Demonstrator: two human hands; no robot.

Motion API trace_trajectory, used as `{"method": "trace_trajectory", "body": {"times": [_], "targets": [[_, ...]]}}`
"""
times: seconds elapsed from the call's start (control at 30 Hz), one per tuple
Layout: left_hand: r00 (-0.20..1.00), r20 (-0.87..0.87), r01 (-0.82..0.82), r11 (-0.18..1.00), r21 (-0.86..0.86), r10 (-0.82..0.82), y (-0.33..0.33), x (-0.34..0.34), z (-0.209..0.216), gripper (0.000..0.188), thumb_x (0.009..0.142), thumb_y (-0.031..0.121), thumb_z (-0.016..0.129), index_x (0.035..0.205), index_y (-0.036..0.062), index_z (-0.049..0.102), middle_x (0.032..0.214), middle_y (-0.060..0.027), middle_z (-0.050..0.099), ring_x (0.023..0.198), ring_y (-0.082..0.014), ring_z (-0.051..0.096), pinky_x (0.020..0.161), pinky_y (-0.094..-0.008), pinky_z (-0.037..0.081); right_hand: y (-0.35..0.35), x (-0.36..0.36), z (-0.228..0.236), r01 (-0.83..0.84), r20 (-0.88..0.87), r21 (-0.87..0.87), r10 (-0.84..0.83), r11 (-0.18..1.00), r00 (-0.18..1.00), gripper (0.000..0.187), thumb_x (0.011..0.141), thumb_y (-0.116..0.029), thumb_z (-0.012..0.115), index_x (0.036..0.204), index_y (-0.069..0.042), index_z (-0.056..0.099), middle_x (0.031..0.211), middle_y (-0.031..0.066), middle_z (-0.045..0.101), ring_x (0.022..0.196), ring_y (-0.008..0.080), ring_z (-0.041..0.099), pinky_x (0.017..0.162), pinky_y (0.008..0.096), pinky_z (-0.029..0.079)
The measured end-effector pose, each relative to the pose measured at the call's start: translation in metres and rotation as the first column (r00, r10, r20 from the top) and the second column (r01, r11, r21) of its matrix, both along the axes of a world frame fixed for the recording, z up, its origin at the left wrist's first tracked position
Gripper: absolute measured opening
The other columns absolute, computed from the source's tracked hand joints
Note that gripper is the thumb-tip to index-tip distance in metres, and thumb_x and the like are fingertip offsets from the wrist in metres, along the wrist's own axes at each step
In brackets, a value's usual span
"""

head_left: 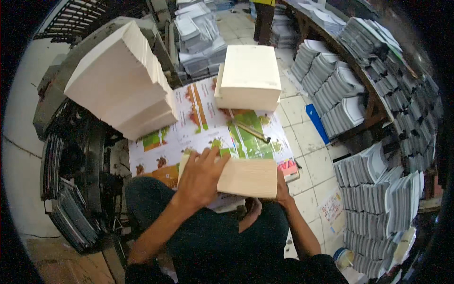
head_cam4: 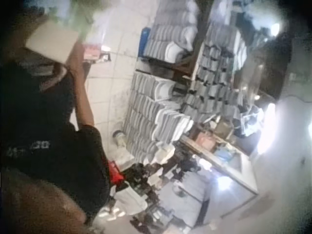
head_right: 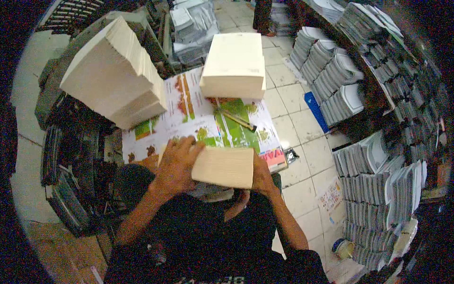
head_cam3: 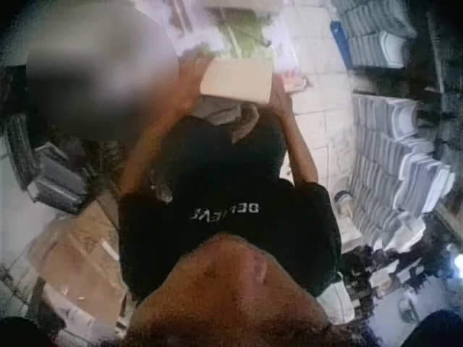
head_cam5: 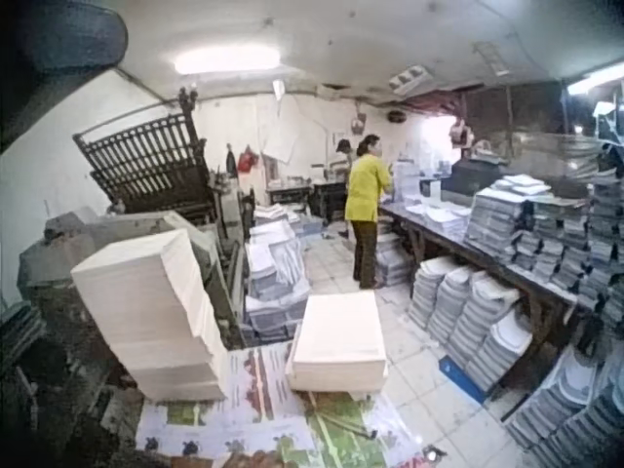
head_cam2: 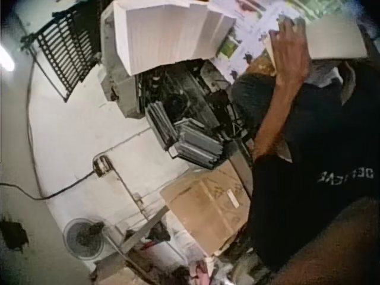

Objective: The person carries a stack of paper to a work table, sits down, and cuts along the glued edges of the paper stacks using a blade to separate the pads by hand.

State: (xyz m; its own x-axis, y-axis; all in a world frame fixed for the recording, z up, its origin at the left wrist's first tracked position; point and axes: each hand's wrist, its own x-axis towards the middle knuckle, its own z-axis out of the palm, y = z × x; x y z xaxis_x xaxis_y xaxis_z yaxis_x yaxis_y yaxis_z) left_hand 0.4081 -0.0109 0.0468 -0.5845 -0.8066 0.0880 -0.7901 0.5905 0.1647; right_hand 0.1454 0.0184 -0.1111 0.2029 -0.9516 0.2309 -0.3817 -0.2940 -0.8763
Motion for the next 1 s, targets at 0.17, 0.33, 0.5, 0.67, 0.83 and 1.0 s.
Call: {"method": "trace_trajectory", "body": {"times": [0.17, 0.33, 0.5, 0.67, 0.83, 1.0], "targets": [[1.000, 0.005, 0.001, 1.000, 0.030, -0.001, 0.012, 0.001, 0.025, 0.080, 0.056, 0.012, 0.086, 0.131, 0.0062, 0.060, 0.122, -0.0174, 0.060, 0.121, -0.0369, 0.058, 0.102, -0.0538, 0.044, 0.011, 0.002, 0.008, -0.017, 0.231, 0.193, -0.029, 0.981, 0.972, 0.072, 0.072, -0.036, 0.086, 0.130, -0.002, 0.061, 0.121, 0.0209, 0.066, 0.111, 0.0438, 0.065, 0.096, 0.0488, 0.052], [0.998, 0.044, 0.055, 0.992, -0.112, -0.051, 0.001, 0.008, -0.017, 0.080, 0.053, 0.014, 0.088, 0.128, 0.0084, 0.062, 0.121, -0.0171, 0.060, 0.116, -0.0372, 0.060, 0.098, -0.0532, 0.046, 0.020, -0.002, -0.022, 0.010, -0.142, -0.171, -0.034, 0.985, 0.989, 0.077, 0.068, -0.035, 0.086, 0.133, -0.002, 0.060, 0.132, 0.0211, 0.060, 0.128, 0.0384, 0.053, 0.112, 0.0482, 0.034], [0.927, -0.345, -0.140, 0.989, 0.043, 0.146, 0.025, 0.031, 0.005, 0.066, 0.068, 0.025, 0.091, 0.125, 0.0031, 0.065, 0.115, -0.0170, 0.068, 0.114, -0.0333, 0.064, 0.098, -0.0475, 0.048, 0.031, 0.009, 0.076, 0.341, 0.023, -0.026, -0.340, 0.940, 0.940, 0.103, 0.056, -0.022, 0.091, 0.146, -0.004, 0.044, 0.146, 0.0212, 0.049, 0.139, 0.0376, 0.048, 0.121, 0.0500, 0.032], [0.611, -0.683, -0.242, 0.916, 0.320, 0.400, 0.025, 0.060, -0.066, 0.065, 0.070, 0.030, 0.091, 0.124, 0.0032, 0.066, 0.116, -0.0168, 0.069, 0.113, -0.0335, 0.066, 0.097, -0.0471, 0.050, 0.022, 0.018, 0.131, -0.023, 0.132, -0.118, 0.039, 0.993, 0.990, 0.138, 0.052, -0.024, 0.097, 0.162, 0.004, 0.018, 0.161, 0.0279, 0.037, 0.151, 0.0403, 0.037, 0.122, 0.0450, 0.035], [0.675, -0.584, -0.281, 0.888, 0.363, 0.452, 0.019, 0.066, -0.127, 0.065, 0.072, 0.035, 0.091, 0.124, 0.0033, 0.067, 0.117, -0.0166, 0.071, 0.112, -0.0337, 0.067, 0.097, -0.0467, 0.052, 0.003, 0.003, 0.118, -0.142, 0.082, 0.208, 0.128, 0.968, 0.988, 0.133, 0.056, -0.032, 0.098, 0.159, 0.007, 0.024, 0.156, 0.0319, 0.043, 0.147, 0.0437, 0.042, 0.121, 0.0472, 0.036], [0.772, -0.476, -0.308, 0.903, 0.301, 0.422, 0.019, 0.045, -0.163, 0.066, 0.074, 0.040, 0.092, 0.124, 0.0034, 0.068, 0.118, -0.0163, 0.073, 0.112, -0.0339, 0.069, 0.096, -0.0463, 0.054, -0.013, -0.007, 0.011, -0.127, 0.045, 0.057, 0.125, 0.990, 0.991, 0.134, 0.056, -0.027, 0.094, 0.163, 0.003, 0.019, 0.157, 0.0312, 0.043, 0.147, 0.0446, 0.042, 0.122, 0.0490, 0.035]]}}
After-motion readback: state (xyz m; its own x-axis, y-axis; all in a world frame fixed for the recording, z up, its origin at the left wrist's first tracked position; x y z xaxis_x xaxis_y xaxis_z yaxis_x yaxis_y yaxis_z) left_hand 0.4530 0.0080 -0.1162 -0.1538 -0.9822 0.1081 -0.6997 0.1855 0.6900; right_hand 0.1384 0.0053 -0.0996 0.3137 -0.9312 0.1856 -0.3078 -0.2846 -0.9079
